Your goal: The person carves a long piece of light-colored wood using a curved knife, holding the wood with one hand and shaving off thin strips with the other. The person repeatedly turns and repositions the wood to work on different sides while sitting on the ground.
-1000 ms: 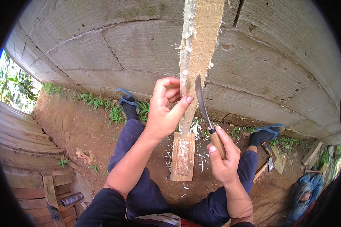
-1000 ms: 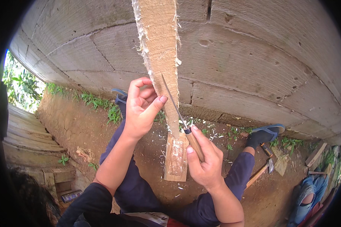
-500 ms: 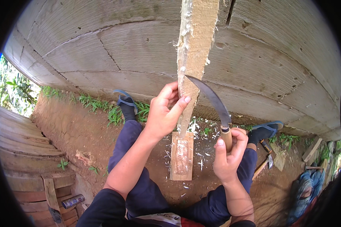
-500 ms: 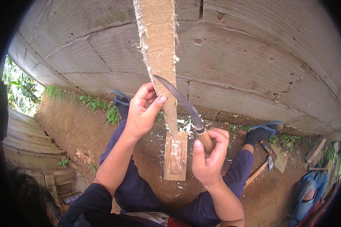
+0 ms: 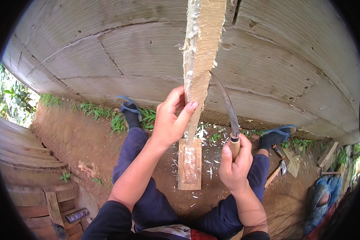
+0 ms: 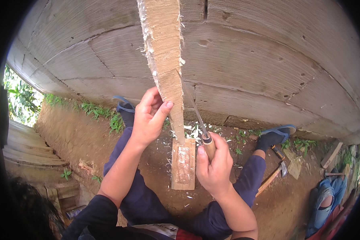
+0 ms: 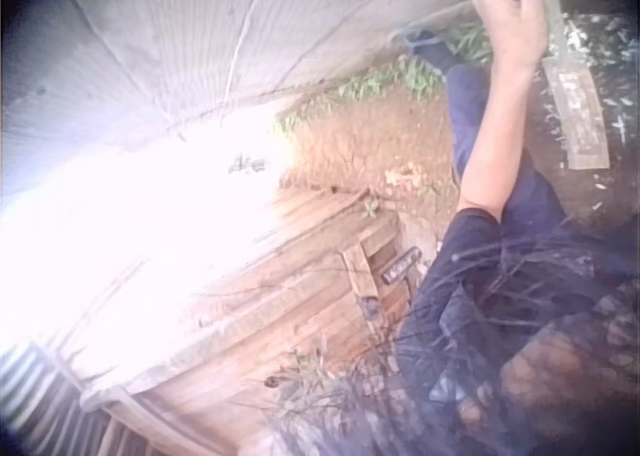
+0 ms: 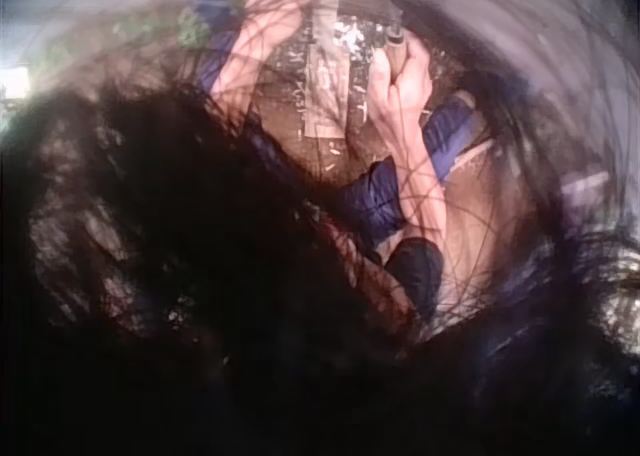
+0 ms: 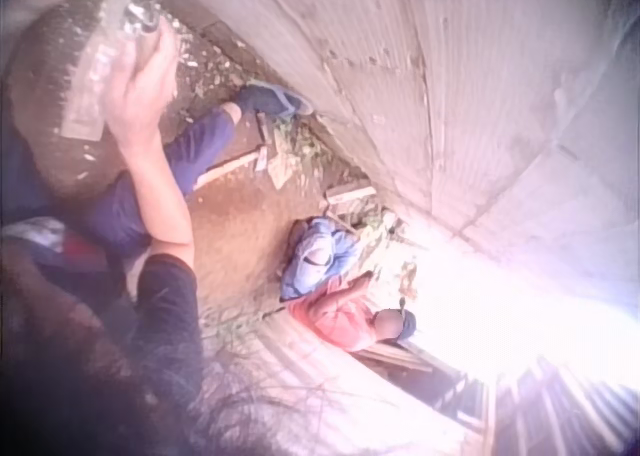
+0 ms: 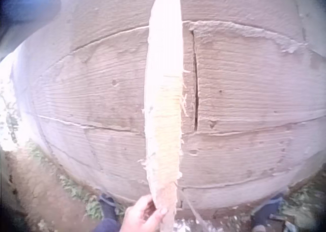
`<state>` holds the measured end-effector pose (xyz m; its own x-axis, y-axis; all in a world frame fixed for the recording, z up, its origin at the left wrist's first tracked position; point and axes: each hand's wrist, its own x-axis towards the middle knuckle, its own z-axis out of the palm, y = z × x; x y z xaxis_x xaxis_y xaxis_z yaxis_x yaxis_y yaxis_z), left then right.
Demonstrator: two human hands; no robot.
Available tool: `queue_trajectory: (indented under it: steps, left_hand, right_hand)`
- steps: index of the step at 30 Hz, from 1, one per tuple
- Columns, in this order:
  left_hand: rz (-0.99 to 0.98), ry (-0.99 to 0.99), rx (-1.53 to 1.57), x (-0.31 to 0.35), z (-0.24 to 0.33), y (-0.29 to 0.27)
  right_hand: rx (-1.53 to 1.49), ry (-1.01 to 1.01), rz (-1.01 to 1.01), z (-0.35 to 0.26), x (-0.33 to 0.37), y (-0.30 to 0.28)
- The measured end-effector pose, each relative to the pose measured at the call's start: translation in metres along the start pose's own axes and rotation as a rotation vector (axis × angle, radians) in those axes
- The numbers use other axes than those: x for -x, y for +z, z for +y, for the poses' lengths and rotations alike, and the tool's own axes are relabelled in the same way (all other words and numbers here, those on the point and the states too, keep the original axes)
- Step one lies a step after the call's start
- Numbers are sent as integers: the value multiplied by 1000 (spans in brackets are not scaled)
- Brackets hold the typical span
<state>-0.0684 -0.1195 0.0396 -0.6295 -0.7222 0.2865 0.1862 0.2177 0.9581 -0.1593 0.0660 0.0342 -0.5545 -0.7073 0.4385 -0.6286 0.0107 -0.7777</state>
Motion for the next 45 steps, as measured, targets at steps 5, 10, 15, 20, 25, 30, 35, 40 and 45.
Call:
queue_trajectory:
  steps: [5,10,15,20,25,30,35,40,45]
  left_hand:
    - [40,107,-112,2,-2,5]
    - [71,173,-129,2,-6,9]
    - [89,166,-152,3,-5,10]
    - [97,193,-174,4,-6,10]
    - [38,117,-144,6,-4,8]
    - [114,195,-163,5,-6,13]
    - [160,163,-151,2,-8,11]
    - [131,166,-122,2,-9,10]
    - [99,155,-153,4,-9,13]
  right_hand:
    - [-24,-5,98,9,2,3]
    - [-64,-11,123,8,5,4]
    - [-72,-24,130,8,6,5]
    - [-87,-29,134,9,9,9]
    - [-19,-130,116,12,7,9]
    - [-93,-41,135,10,10,10]
    - [-105,-37,101,8,11,10]
    - [-68,-13,63,6,8,11]
    - [-110,-25,86,6,9,11]
